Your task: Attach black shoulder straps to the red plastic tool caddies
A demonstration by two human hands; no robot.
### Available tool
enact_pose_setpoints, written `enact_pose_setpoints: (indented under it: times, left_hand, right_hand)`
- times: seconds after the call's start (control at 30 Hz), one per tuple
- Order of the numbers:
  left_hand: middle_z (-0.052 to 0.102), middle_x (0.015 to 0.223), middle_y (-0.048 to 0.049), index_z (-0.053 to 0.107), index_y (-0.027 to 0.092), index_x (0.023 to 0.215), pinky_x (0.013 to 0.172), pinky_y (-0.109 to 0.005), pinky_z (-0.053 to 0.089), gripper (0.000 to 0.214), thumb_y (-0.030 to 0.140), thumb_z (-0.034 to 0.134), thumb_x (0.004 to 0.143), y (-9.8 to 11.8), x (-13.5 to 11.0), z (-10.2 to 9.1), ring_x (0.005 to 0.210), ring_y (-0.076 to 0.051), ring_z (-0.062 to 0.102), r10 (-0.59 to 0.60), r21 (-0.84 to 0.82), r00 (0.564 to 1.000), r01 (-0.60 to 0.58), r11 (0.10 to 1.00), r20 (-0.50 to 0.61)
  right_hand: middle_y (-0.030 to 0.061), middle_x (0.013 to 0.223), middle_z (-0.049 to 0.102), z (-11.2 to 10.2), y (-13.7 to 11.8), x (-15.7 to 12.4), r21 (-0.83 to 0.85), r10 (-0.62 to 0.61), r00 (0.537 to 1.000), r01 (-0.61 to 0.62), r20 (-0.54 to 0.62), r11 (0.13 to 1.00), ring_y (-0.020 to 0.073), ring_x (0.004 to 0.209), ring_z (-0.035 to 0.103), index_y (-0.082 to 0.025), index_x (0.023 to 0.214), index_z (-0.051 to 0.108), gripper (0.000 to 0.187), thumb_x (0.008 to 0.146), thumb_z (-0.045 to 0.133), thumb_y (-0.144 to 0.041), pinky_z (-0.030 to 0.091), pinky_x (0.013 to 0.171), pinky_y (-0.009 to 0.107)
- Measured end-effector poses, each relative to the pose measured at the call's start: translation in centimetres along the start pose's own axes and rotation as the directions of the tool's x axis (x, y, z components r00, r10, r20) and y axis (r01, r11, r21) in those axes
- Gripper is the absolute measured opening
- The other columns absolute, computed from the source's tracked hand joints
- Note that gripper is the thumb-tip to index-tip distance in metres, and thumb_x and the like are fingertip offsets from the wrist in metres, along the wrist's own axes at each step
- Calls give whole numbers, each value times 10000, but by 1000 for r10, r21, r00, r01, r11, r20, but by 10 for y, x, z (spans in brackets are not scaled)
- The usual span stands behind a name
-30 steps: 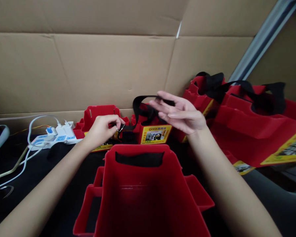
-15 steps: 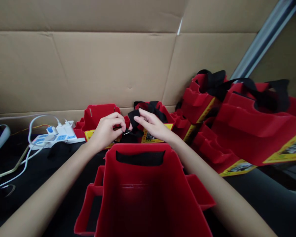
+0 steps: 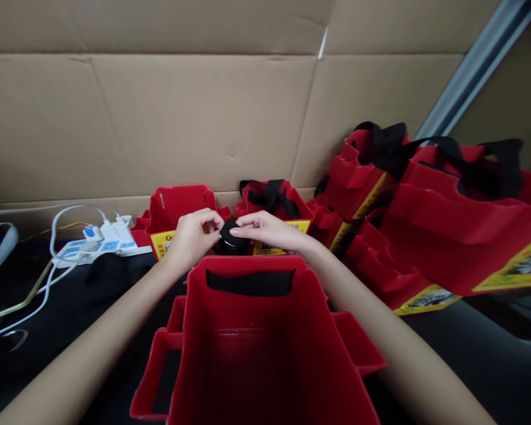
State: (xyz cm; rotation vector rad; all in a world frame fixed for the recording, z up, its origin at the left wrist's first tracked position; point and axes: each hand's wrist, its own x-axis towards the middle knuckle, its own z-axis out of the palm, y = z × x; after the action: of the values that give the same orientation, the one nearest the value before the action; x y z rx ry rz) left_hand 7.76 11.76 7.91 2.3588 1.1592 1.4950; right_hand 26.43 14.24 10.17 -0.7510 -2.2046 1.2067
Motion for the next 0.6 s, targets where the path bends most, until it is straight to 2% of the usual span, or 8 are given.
enact_pose_setpoints:
  times: [0.17, 0.3, 0.4, 0.5, 0.6]
  left_hand:
    - [605, 709, 5, 574, 183, 640, 573, -215, 393, 120, 79, 528, 680, 5, -1, 1, 646, -119, 531, 13, -21, 997, -14, 1000, -75]
    - [605, 726, -3, 564, 179, 639, 674, -241, 427, 121, 77, 526, 690, 9, -1, -2, 719, -134, 561, 47, -49, 996, -51, 997, -79]
    - [600, 724, -5, 553, 175, 639, 687, -244, 434, 119, 78, 531, 704, 10, 0, -3, 715, -131, 561, 66, -61, 995, -70, 996, -73]
    - [602, 746, -3, 560, 181, 720, 699, -239, 449, 110, 74, 543, 700, 10, -1, -1, 732, -130, 566, 67, -68, 993, -74, 995, -101]
    - [594, 749, 7, 545, 190, 816, 678, -226, 463, 172, 75, 557, 689, 10, -2, 1, 719, -124, 567, 59, -66, 990, -68, 996, -131]
  right_hand:
    - [-32, 624, 491, 2, -2, 1, 7, 17, 998, -17, -57, 1000, 75, 570, 443, -151, 691, 577, 287, 736, 624, -430, 365, 510, 199]
    - [-42, 710, 473, 4, -2, 3, 55, -33, 994, 39, -107, 998, 63, 576, 420, -176, 807, 513, 279, 690, 686, -361, 352, 468, 174]
    - [-34, 778, 474, 5, -3, 3, 75, -53, 990, 63, -132, 995, 50, 554, 416, -191, 892, 505, 286, 710, 673, -334, 328, 422, 160]
    - [-24, 865, 490, 6, -4, 2, 105, -68, 988, 83, -138, 991, 35, 535, 410, -214, 993, 510, 320, 729, 659, -316, 312, 399, 153]
    - [-28, 821, 502, 7, -6, 0, 147, -61, 991, 78, -116, 986, 30, 510, 381, -195, 923, 546, 243, 740, 646, -318, 304, 393, 157]
